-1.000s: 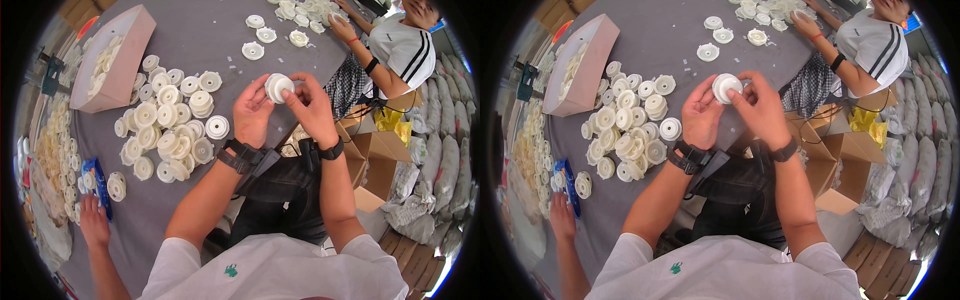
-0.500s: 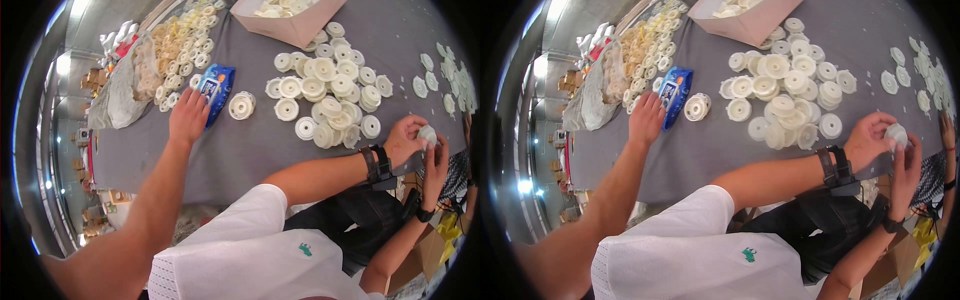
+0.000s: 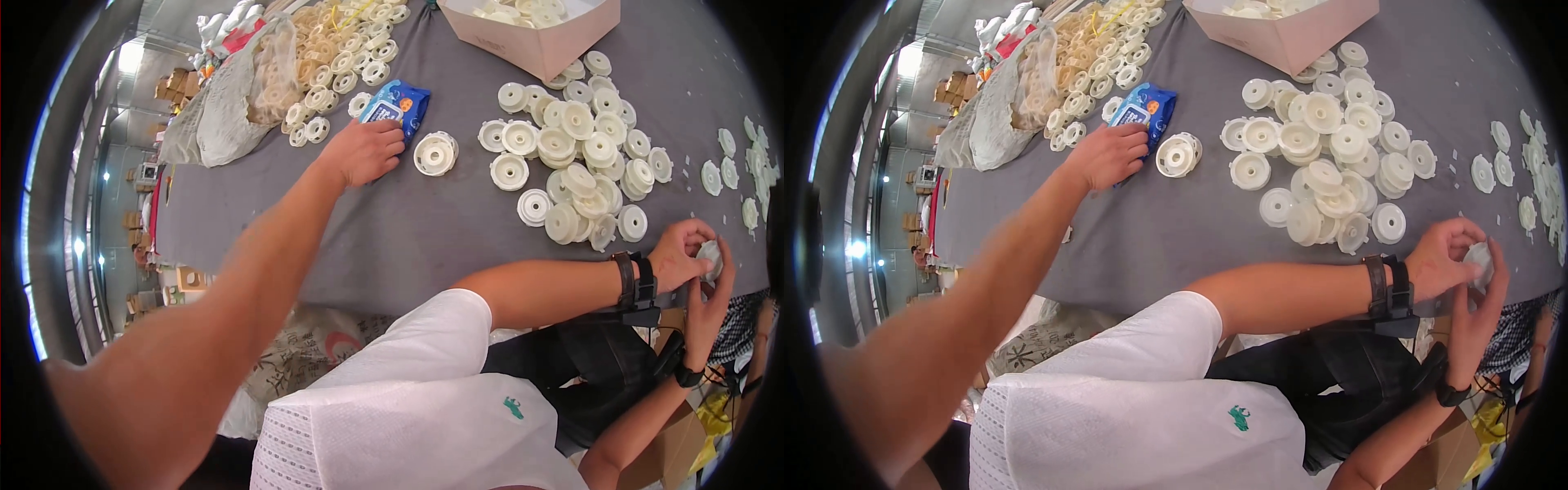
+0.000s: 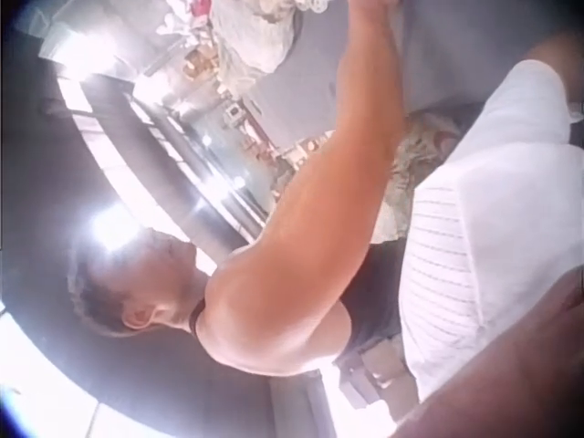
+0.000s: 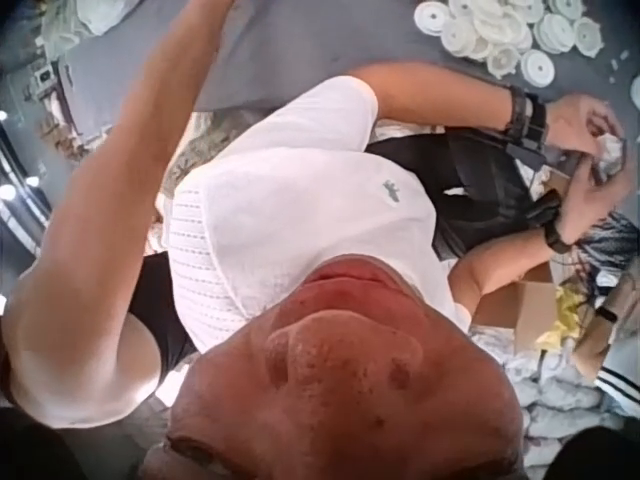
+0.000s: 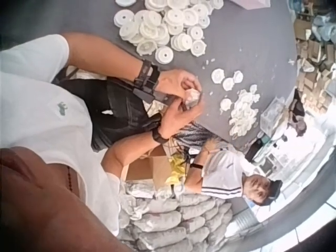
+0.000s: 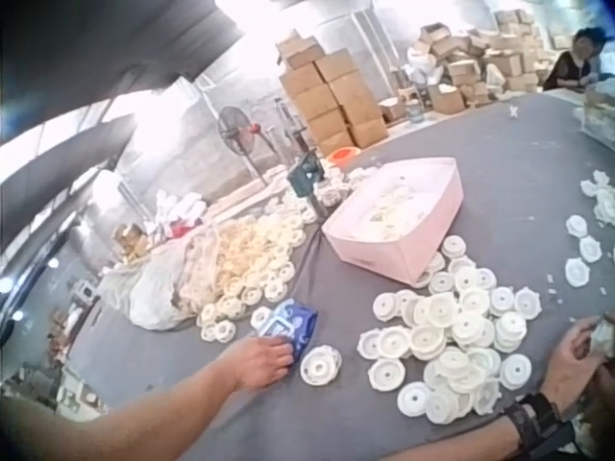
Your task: Assemble and inspect white plastic components at a factory workstation.
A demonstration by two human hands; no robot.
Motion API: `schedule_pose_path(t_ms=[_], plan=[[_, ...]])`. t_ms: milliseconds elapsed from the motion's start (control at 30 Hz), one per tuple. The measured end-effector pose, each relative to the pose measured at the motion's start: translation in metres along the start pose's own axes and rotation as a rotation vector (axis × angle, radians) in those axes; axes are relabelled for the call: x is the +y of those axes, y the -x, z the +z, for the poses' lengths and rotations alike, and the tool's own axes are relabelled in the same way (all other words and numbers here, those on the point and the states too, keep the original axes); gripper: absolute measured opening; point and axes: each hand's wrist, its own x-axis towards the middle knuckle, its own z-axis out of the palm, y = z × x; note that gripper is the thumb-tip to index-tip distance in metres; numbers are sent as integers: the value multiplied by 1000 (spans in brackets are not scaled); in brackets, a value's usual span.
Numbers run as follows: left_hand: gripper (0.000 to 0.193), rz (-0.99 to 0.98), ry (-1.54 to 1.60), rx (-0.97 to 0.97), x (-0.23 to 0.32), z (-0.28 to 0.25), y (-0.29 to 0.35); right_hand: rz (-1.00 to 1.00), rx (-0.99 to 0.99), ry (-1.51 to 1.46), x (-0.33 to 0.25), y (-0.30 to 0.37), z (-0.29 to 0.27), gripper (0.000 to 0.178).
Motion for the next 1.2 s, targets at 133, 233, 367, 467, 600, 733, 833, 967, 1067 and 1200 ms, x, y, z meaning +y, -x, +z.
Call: schedule_pose_path(t_ms=[133,233,367,467,600,733,833,967,1067,1200], plan=[[40,-30,19,-10,-12,0,-4,10,18,-37,5,-4,3,56],[40,-33,-20,-14,-12,-3,-6,-30,32,-42,13,-8,4,54],[40,61,-186,-17,-32,0,-9,-60,15,19,21,-11,6,53],[39,55,-160,-93,-14,0,-16,-126,45,98,45,-10,7,55],[35,4,-144,-113,-14,-2,-15,-132,49,37,46,-12,4,58],[28,-9,-156,-100,-5,2,-15,-111,89,-5,51,-13,14,58],[28,-25,-167,-119,-2,2,-15,-121,94,-26,58,-14,15,57],[28,-21,-262,-102,-2,1,-18,-87,65,-63,56,-12,15,58],[26,-7,-328,-82,-3,2,-18,-114,73,-61,68,-14,17,58],[25,-12,-380,-58,-15,10,-17,-125,133,-78,88,-6,18,49]])
